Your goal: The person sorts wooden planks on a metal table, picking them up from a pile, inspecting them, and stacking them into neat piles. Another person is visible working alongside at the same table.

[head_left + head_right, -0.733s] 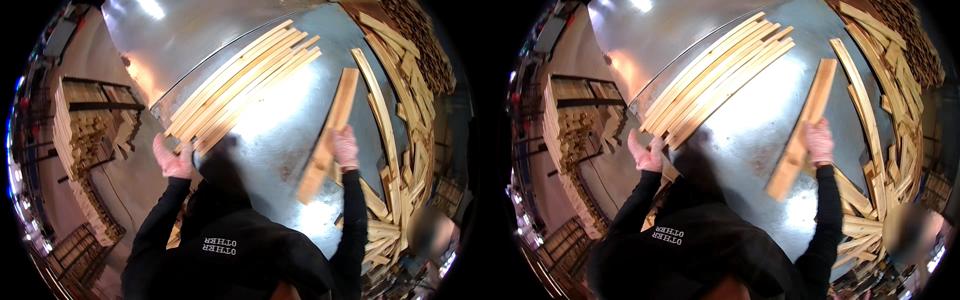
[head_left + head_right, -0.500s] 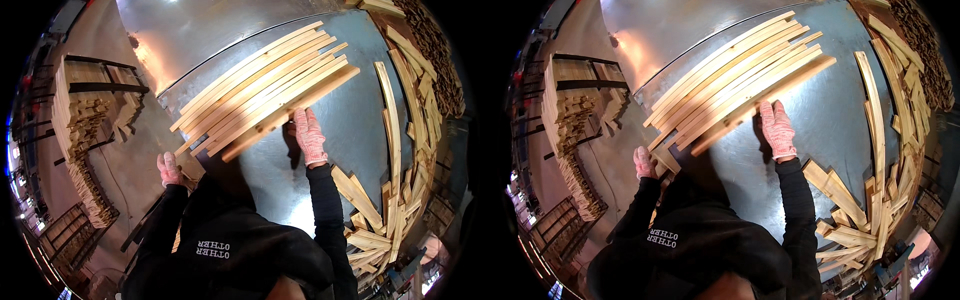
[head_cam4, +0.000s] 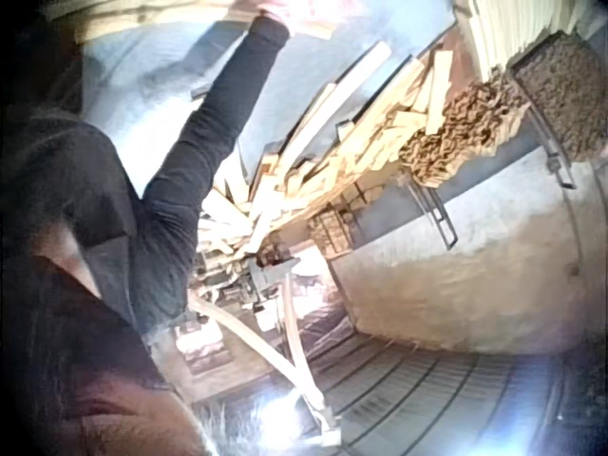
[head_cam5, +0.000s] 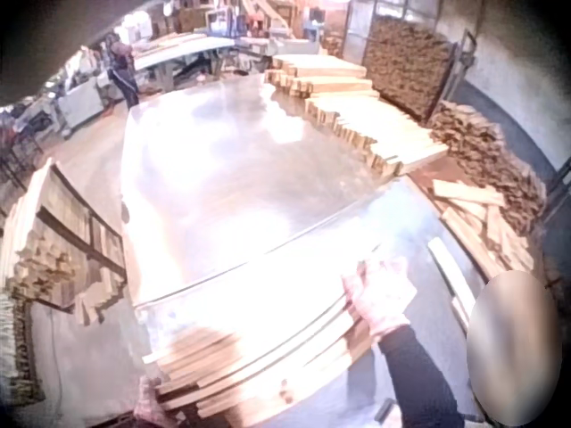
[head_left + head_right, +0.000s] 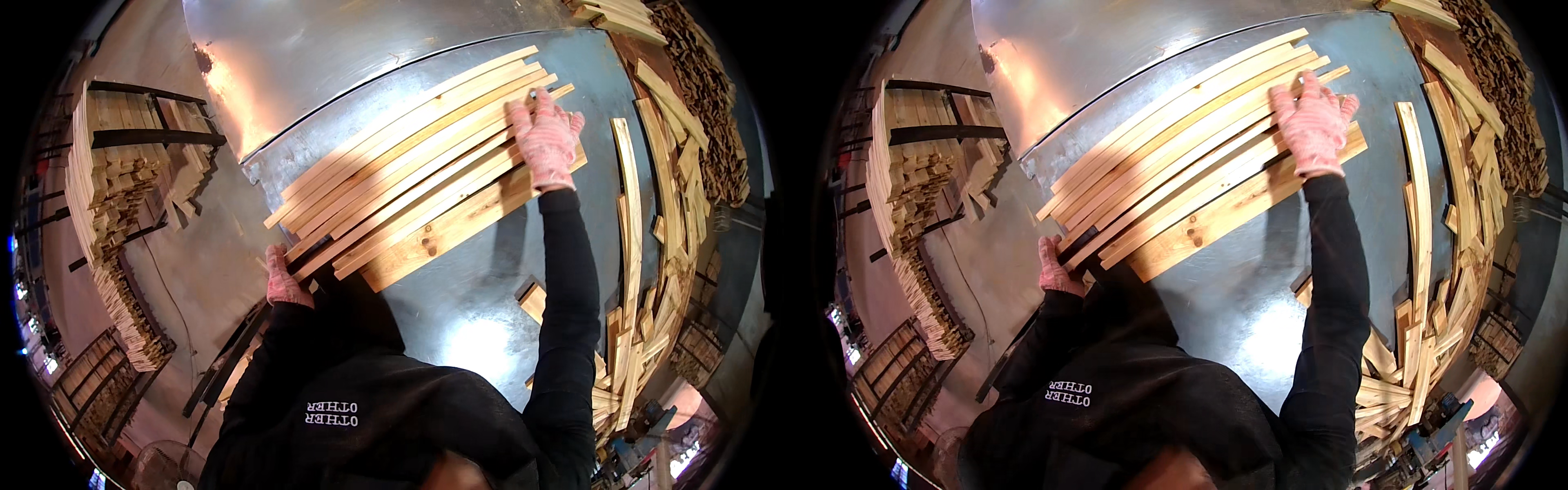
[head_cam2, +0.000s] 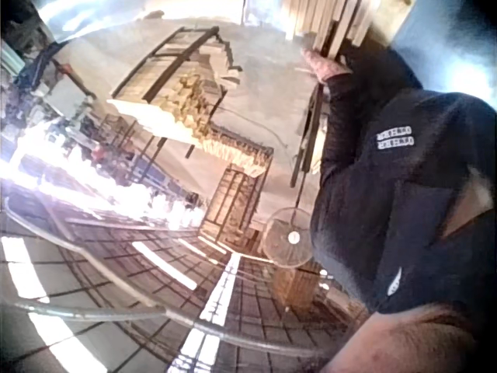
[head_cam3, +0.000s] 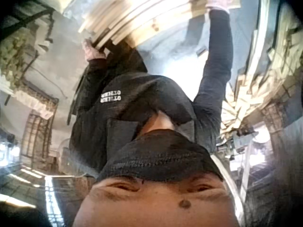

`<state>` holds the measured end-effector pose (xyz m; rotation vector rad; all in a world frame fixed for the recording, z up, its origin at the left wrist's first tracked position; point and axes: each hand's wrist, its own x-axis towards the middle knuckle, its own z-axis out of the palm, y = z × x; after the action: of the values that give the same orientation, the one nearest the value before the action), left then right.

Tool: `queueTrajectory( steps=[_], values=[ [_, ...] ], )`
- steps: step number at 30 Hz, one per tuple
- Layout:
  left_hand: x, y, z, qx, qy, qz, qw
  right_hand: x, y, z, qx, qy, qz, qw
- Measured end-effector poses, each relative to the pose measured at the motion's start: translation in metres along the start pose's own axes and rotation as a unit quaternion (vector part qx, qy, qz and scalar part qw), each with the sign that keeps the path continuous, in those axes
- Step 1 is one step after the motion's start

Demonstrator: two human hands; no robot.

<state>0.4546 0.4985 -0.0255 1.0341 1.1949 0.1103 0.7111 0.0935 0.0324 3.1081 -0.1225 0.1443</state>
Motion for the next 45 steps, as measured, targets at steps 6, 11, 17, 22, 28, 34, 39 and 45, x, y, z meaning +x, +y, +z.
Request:
queueTrajectory(
  steps=[6, 11, 17, 22, 28, 34, 39, 45],
  values=[
    [-0.075, 0.116, -0.010, -0.109, 0.096, -0.111, 0.983, -0.093, -0.027, -0.036, 0.660, 0.170, 0.214, 0.700],
    [-0.077, 0.201, 0.073, -0.255, -0.431, 0.161, 0.851, -0.201, -0.115, -0.084, 0.792, 0.105, 0.134, 0.587],
    [-0.059, 0.243, 0.200, 0.139, -0.362, 0.393, 0.834, -0.244, -0.065, 0.005, 0.246, 0.018, 0.277, 0.928],
    [0.093, 0.288, 0.237, 0.645, -0.116, 0.527, 0.541, -0.239, -0.120, 0.038, 0.259, 0.017, 0.245, 0.934],
    [0.142, 0.208, 0.244, 0.722, -0.138, 0.568, 0.371, -0.210, -0.152, 0.013, 0.556, 0.151, 0.310, 0.756],
    [0.031, 0.106, 0.215, 0.611, -0.427, 0.557, 0.367, -0.187, -0.171, 0.010, 0.505, 0.143, 0.258, 0.811],
    [-0.011, 0.101, 0.218, 0.596, -0.456, 0.449, 0.486, -0.210, -0.035, -0.015, 0.467, -0.010, 0.084, 0.880],
    [-0.185, 0.017, 0.221, 0.390, -0.599, 0.313, 0.625, -0.244, 0.334, -0.016, -0.081, 0.090, 0.271, 0.955]
  ],
)
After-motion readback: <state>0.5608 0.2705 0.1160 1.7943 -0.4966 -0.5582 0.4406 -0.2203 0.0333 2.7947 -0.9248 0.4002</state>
